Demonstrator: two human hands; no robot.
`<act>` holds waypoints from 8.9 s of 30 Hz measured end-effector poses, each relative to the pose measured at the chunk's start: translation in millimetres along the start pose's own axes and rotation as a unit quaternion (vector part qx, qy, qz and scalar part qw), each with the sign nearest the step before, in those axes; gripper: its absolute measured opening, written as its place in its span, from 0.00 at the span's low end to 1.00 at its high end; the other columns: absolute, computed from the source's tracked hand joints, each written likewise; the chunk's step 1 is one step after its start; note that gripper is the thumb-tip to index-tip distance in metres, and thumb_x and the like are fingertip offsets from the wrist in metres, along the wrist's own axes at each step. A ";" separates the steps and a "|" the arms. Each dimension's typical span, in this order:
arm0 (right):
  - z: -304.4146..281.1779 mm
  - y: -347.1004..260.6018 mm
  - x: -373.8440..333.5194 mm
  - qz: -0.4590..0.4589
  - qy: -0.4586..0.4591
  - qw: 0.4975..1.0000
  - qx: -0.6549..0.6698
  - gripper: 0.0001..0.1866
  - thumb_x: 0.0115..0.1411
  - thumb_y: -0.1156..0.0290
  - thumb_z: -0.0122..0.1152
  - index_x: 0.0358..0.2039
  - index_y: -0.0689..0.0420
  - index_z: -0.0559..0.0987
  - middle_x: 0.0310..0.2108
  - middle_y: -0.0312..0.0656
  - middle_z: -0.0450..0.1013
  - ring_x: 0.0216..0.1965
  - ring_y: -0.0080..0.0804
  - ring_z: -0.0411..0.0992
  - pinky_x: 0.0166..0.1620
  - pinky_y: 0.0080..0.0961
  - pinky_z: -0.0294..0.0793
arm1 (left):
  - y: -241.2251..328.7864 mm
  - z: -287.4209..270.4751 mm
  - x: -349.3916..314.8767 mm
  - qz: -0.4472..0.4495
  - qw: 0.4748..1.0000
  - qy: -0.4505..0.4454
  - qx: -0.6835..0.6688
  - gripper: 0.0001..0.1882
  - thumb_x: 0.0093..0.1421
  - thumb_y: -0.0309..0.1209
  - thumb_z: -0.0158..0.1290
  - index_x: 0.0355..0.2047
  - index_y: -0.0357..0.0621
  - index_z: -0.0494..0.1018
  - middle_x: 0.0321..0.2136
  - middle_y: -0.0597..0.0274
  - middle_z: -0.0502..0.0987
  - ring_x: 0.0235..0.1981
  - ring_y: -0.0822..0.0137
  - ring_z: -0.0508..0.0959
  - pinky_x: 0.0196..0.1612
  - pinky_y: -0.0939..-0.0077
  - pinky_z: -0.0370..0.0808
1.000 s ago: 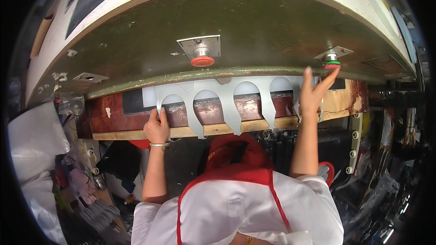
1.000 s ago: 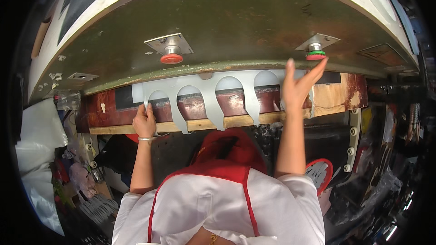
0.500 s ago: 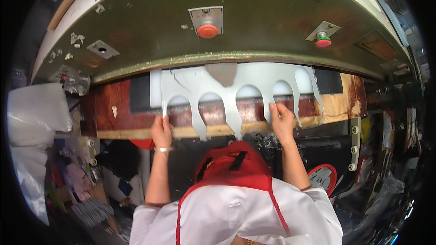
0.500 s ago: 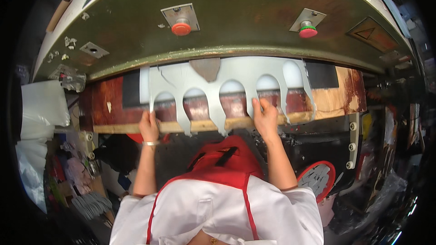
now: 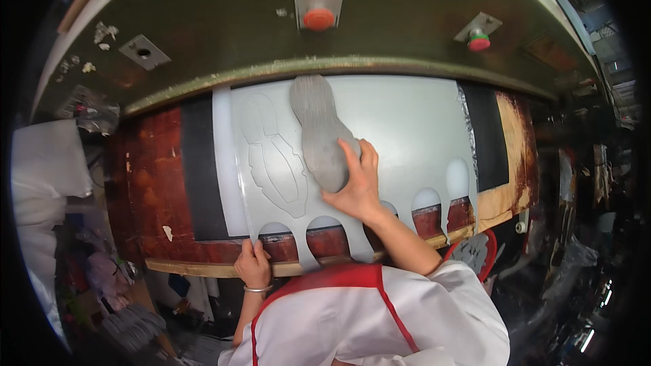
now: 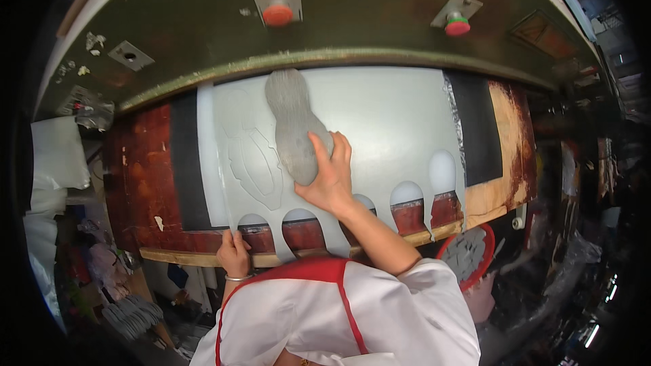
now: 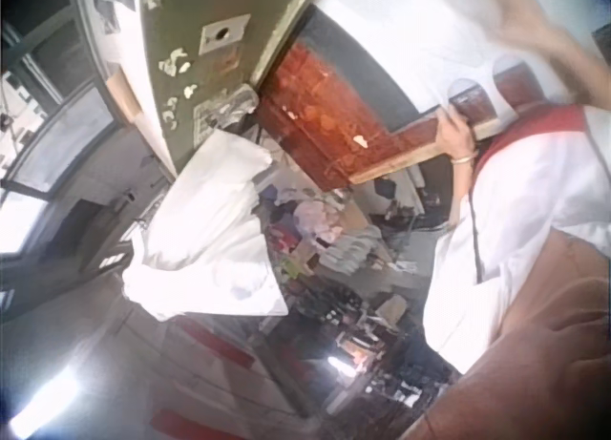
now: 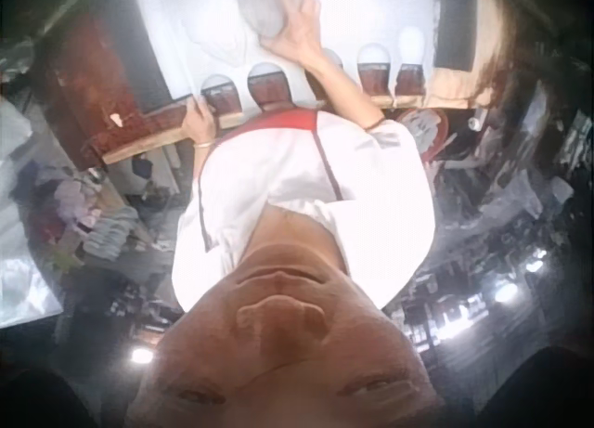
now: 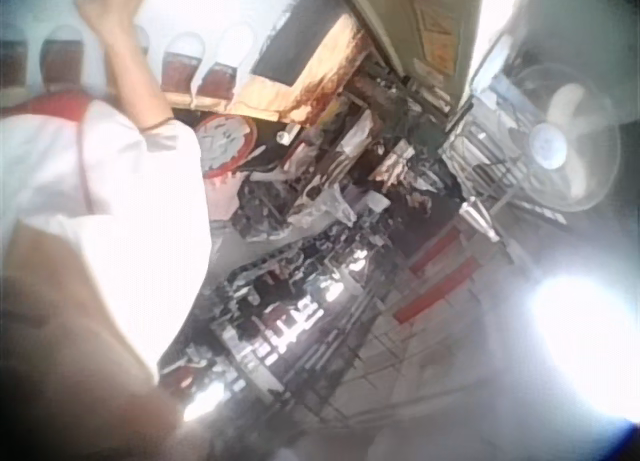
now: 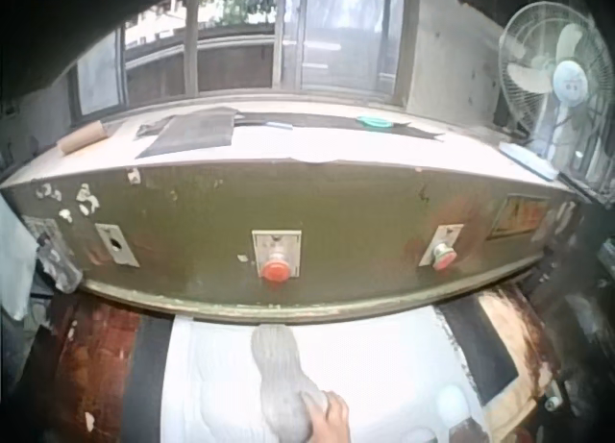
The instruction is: The person places a sheet of gray material into a die-cutting press, aligns it, and operates the machine to cut out multiple shoe insole shapes. The person removes the cut pieces and the leftover sheet, then repeats the process with a new sheet.
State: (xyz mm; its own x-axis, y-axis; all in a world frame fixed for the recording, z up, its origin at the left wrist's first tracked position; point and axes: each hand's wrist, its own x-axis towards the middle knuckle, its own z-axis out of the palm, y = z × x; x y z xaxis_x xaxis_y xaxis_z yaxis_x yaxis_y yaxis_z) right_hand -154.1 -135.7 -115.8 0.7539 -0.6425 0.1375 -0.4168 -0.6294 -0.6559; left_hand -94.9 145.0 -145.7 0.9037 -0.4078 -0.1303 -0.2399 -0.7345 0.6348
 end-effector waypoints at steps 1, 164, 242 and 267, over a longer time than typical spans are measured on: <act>-13.6 2.1 -6.0 0.019 -0.014 0.998 0.060 0.54 0.29 0.69 0.75 0.61 0.55 0.59 0.57 0.62 0.54 0.60 0.55 0.53 0.59 0.44 0.58 | -4.9 -2.0 -9.2 -0.010 0.999 -0.005 -0.042 0.12 0.64 0.35 0.44 0.25 0.43 0.69 0.13 0.60 0.74 0.16 0.57 0.75 0.23 0.64 0.68; -129.6 145.6 -11.7 0.009 0.150 0.982 -0.111 0.44 0.33 0.70 0.74 0.54 0.59 0.66 0.51 0.49 0.65 0.54 0.45 0.63 0.57 0.34 0.63 | -41.8 -31.3 -27.2 0.020 0.989 0.073 -0.127 0.14 0.65 0.33 0.43 0.24 0.37 0.62 0.15 0.64 0.57 0.18 0.73 0.58 0.21 0.74 0.58; -119.6 27.5 -156.2 0.083 -0.075 0.988 0.104 0.09 0.49 0.75 0.65 0.30 0.61 0.75 0.47 0.50 0.69 0.28 0.35 0.75 0.29 0.24 0.74 | 230.8 -37.1 157.0 0.274 0.824 0.136 -0.478 0.18 0.65 0.43 0.47 0.38 0.38 0.66 0.29 0.67 0.70 0.27 0.77 0.67 0.29 0.82 0.67; -57.7 10.3 -116.4 0.194 -0.307 0.816 0.449 0.04 0.48 0.77 0.59 0.25 0.61 0.74 0.39 0.48 0.74 0.42 0.32 0.73 0.36 0.27 0.69 | 100.7 3.3 86.0 0.278 0.929 -0.078 -0.232 0.17 0.57 0.31 0.56 0.46 0.38 0.71 0.41 0.55 0.77 0.43 0.63 0.76 0.48 0.68 0.72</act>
State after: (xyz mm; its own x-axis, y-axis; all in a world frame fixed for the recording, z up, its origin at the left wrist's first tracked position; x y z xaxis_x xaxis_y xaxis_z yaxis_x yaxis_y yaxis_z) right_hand -275.5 -92.6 -95.8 0.8805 -0.2040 -0.4279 -0.3528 0.3209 -0.8789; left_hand -42.5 34.2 -95.4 0.6152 -0.7544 0.2290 -0.4426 -0.0901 0.8922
